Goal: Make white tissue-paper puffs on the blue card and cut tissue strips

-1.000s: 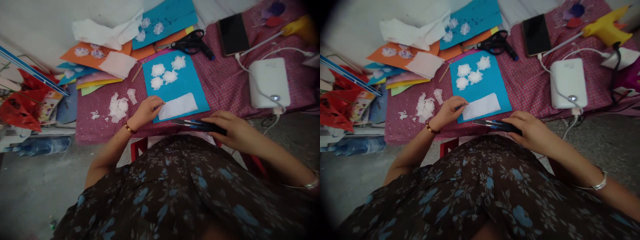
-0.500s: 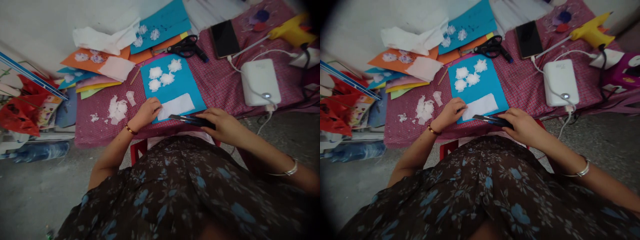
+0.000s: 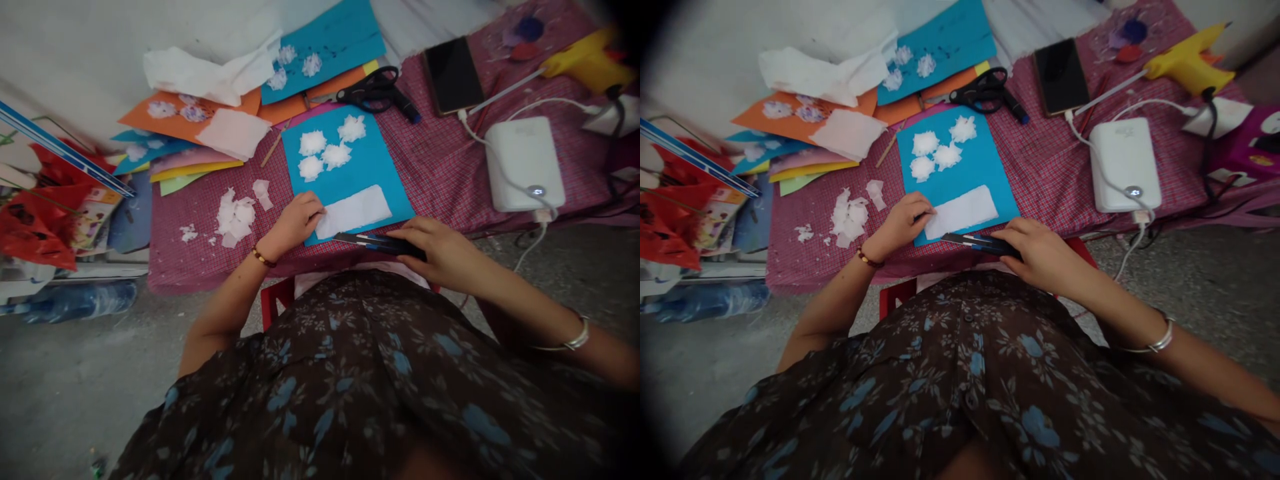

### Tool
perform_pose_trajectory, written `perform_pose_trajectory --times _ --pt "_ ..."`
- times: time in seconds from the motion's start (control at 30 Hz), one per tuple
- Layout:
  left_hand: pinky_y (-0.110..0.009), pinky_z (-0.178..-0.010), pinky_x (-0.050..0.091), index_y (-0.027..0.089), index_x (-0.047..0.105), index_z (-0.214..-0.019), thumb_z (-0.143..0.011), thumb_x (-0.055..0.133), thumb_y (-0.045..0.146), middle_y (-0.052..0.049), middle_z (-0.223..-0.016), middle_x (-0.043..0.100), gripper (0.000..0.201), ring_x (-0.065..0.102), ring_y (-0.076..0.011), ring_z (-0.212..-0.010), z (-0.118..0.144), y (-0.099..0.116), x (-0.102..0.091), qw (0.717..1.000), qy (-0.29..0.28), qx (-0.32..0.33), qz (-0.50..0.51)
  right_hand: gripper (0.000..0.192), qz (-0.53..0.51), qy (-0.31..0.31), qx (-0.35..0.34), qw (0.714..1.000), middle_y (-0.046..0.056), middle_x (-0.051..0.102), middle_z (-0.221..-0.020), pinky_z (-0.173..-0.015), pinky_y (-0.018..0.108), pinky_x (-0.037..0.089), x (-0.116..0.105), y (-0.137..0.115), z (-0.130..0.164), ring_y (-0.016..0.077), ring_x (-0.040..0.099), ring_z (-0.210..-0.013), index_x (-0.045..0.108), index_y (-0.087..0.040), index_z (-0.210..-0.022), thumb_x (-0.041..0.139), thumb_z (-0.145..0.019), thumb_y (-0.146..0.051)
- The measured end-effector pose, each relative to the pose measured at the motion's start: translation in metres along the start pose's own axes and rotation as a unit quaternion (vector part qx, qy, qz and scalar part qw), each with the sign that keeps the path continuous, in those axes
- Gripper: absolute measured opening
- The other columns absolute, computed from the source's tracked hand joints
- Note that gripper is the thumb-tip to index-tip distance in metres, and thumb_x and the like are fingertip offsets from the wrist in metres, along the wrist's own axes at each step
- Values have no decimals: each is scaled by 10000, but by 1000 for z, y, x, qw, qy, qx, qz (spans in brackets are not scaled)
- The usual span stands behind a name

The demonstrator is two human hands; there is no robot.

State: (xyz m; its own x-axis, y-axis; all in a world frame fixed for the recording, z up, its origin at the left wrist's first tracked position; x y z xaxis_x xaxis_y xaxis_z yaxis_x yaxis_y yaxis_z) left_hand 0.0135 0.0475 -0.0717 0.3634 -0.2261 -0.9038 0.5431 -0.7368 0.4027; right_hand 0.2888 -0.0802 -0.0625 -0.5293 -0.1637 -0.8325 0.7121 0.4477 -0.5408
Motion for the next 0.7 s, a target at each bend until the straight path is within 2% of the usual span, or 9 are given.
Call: perform_pose_trajectory --times 0.17,0.33,0.7 --pt "-367 -910 484 172 661 -917 -956 499 201 -82 -966 661 169 589 -210 -971 -1 1 -1 1000 -9 -10 4 401 2 2 -8 1000 141 640 -1071 -882 476 527 2 3 -2 306 627 -982 636 -176 -1281 553 -904 -283" --pt "-364 -909 476 170 652 -904 -930 534 183 -83 -971 657 121 584 -207 -973 -1 -1 0 1000 -13 -12 10 406 -8 11 1 1000 130 647 -1103 -902 481 518 -1 4 1 318 633 -1006 639 -229 -1291 572 -893 -270" --pt "-360 -904 477 178 637 -907 -910 596 226 -73 -973 651 63 582 -205 -967 0 1 -2 1000 -10 -11 11 407 32 11 29 999 157 637 -1114 -944 545 497 -5 10 3 365 621 -1047 649 -216 -1280 564 -886 -276"
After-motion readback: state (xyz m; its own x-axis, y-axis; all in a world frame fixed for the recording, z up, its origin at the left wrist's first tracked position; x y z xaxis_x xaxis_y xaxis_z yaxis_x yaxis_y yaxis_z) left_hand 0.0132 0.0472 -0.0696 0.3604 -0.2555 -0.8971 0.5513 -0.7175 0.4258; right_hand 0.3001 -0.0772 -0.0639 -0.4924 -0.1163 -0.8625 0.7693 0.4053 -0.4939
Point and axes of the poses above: each hand's wrist, its own z-axis away from the middle knuckle, its own x-axis out of the palm, y = z × x, the point moved 2 cm from there along -z, towards the middle knuckle
